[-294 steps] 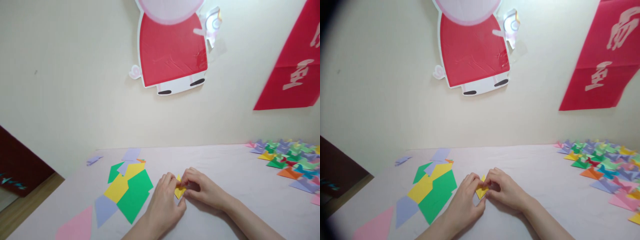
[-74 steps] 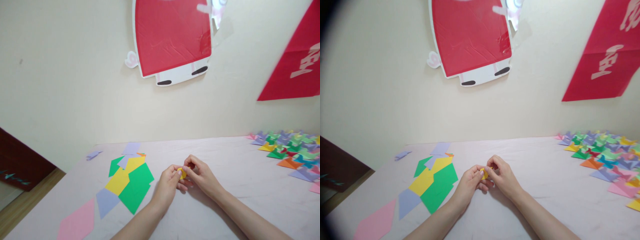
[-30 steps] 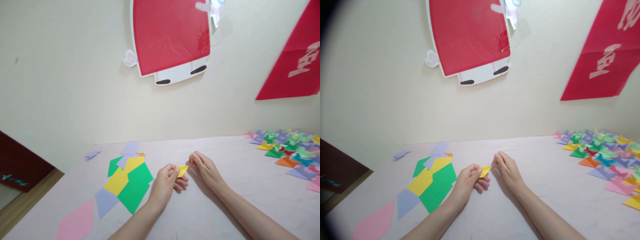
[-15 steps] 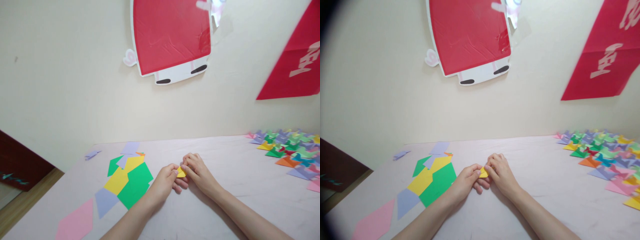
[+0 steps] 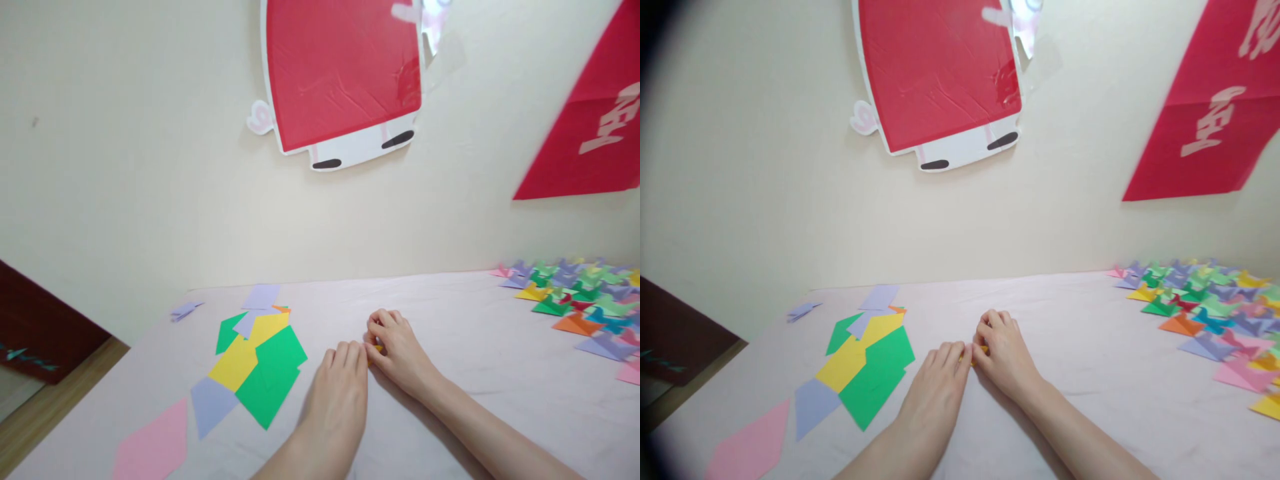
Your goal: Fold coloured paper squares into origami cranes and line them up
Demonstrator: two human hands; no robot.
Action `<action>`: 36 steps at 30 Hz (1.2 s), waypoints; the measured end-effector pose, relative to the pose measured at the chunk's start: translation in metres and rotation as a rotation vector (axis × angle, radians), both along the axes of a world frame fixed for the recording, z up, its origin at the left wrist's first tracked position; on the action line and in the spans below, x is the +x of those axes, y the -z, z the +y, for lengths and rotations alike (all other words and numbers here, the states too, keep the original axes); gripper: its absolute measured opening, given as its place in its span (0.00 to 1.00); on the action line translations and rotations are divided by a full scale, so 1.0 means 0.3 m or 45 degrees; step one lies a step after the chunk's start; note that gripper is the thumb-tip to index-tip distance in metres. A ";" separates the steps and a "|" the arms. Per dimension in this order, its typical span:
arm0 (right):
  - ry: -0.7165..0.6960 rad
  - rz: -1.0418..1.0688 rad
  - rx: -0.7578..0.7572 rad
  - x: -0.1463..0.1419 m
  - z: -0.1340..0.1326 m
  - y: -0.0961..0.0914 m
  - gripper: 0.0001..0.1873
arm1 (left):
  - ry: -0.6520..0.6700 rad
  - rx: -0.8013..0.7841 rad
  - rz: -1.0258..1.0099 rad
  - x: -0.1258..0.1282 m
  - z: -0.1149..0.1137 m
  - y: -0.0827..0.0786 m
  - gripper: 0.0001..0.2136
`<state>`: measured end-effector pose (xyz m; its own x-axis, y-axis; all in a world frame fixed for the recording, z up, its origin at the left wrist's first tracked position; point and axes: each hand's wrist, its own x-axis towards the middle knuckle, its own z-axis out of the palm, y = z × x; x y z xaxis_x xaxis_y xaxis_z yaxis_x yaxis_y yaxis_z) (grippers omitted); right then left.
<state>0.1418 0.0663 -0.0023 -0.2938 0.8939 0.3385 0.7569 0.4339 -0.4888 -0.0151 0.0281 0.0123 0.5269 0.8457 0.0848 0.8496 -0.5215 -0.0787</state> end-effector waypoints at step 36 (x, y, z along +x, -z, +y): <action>-0.268 0.081 -0.214 0.066 -0.022 -0.030 0.08 | -0.134 -0.415 -0.682 -0.017 0.082 -0.042 0.06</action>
<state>0.1617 0.0597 0.0068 -0.4621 0.8605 0.2145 0.6240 0.4873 -0.6108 -0.0201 0.0527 0.0250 0.3958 0.9173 0.0432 0.7752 -0.3590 0.5198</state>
